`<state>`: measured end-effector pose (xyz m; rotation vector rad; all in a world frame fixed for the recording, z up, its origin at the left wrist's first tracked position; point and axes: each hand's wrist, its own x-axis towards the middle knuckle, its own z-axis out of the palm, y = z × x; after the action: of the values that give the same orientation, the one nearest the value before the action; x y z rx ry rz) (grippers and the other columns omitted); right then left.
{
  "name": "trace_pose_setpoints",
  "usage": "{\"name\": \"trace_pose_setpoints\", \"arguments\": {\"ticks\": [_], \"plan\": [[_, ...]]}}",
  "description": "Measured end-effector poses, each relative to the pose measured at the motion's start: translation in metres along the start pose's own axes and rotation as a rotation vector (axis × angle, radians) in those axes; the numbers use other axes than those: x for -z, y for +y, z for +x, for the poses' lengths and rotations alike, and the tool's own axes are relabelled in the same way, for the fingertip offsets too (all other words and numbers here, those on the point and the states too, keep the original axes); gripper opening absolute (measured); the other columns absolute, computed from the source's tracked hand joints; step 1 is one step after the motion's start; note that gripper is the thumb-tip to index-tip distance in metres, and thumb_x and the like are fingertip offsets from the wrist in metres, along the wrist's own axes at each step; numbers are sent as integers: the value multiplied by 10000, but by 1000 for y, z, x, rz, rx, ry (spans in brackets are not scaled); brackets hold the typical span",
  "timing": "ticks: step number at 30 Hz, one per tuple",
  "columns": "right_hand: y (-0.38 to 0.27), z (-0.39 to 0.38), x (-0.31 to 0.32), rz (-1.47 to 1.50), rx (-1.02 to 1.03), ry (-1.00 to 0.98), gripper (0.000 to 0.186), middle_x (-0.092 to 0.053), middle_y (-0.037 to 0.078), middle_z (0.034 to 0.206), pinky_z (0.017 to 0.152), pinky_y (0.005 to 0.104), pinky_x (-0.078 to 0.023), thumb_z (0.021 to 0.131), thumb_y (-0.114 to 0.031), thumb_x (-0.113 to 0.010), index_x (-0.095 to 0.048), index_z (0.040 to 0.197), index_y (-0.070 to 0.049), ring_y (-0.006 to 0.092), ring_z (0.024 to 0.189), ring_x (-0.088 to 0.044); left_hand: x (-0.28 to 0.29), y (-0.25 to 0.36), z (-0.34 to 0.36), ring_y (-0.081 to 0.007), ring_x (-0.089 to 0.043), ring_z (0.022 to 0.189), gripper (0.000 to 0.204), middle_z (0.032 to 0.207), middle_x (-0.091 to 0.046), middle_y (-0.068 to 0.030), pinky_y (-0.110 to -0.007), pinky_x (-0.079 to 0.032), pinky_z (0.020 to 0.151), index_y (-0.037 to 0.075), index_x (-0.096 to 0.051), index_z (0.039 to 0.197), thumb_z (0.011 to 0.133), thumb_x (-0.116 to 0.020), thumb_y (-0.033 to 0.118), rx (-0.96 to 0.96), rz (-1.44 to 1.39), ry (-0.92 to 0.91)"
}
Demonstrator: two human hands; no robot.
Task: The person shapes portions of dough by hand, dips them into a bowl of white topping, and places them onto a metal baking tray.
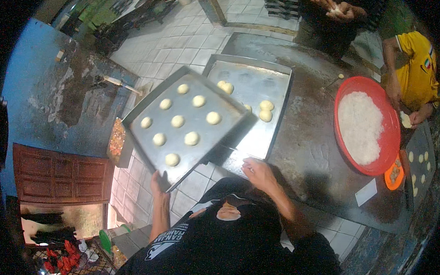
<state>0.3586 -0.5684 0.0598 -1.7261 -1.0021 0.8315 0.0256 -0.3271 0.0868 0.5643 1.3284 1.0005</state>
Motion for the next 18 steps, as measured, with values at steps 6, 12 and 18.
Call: {"name": "trace_pose_setpoints", "arguments": {"ticks": [6, 12, 18], "plan": [[-56, 91, -62, -144, 297, -251, 324, -701, 176, 1123, 877, 438, -538, 942, -213, -655, -658, 1212, -33, 330, 983, -694, 124, 71, 55, -271, -623, 1071, 274, 1109, -647, -98, -421, -505, 965, 26, -594, 1139, 914, -641, 175, -202, -180, 116], [-93, 237, -194, -261, 569, -232, 339, -667, 112, 1170, 1022, 472, -446, 883, -214, -716, -659, 1191, -81, 323, 1159, -609, 219, 112, 186, -245, -658, 956, 253, 1016, -665, -104, -372, -535, 854, 4, -614, 1065, 863, -642, 153, -160, -40, 418], [-100, 378, -308, -801, 402, -251, 436, -607, 113, 1295, 1158, 637, -262, 913, -311, -673, -597, 1265, -65, 319, 1326, -504, 216, 113, 375, -178, -589, 598, 268, 794, -655, -79, -320, -478, 522, -33, -645, 1005, 805, -643, 146, -168, 82, 400]]}}
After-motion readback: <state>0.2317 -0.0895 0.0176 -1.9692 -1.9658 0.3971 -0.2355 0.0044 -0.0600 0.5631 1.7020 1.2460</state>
